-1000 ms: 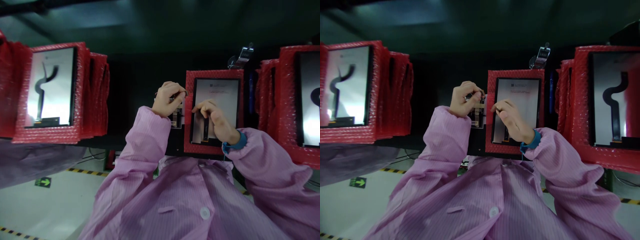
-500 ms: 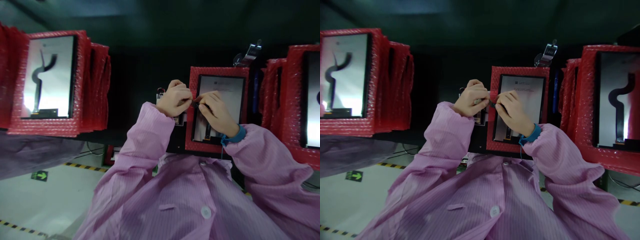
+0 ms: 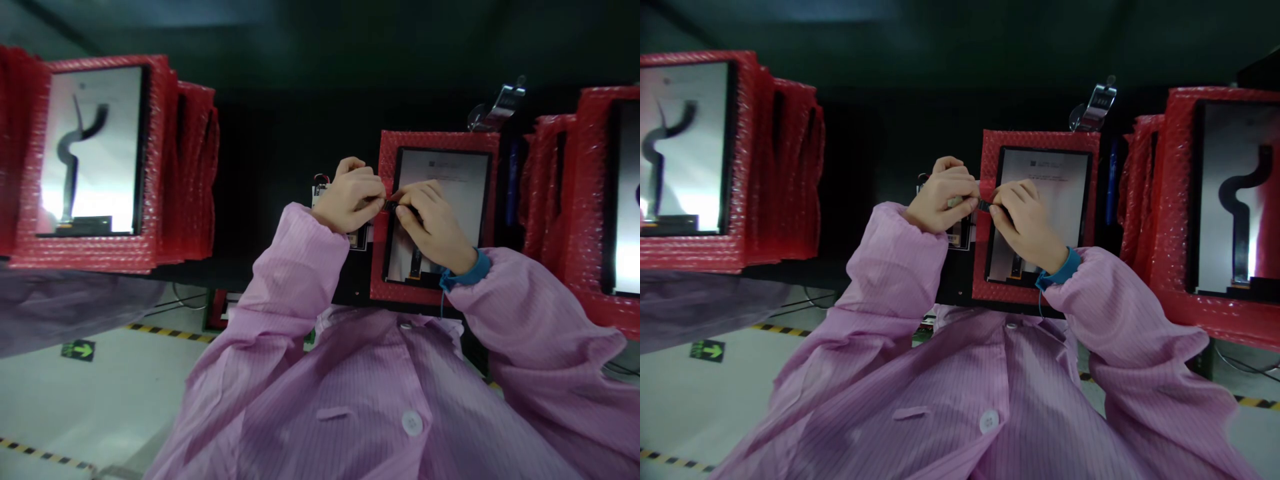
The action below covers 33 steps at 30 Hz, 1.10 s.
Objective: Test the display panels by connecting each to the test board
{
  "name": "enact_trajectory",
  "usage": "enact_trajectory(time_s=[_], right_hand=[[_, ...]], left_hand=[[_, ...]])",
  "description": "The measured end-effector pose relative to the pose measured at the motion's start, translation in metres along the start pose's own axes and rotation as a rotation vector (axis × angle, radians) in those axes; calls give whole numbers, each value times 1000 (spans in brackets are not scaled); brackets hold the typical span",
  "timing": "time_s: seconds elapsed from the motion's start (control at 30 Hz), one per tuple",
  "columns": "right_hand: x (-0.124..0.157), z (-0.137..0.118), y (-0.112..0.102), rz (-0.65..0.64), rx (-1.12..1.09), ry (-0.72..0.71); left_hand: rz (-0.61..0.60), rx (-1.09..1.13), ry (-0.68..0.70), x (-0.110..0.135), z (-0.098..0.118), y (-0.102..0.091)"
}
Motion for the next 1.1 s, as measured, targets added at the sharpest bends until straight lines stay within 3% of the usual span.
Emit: enact_trajectory(time_s=[0.73, 1.1], right_hand=[[-1, 2, 1, -53, -107, 63], [1, -3, 0, -49, -119, 39]], left_hand=[[17, 30, -25, 1, 3, 0], [130, 42, 51, 2, 2, 0]])
Point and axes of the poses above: each hand's wrist, its own x-axis away from the middle knuckle, its own y-axis out of the palm, z = x × y, the point moved 3 cm from there along -x, towards the middle knuckle, and after that the axes turned 8 degrees about -x, right-handed, at the moved point
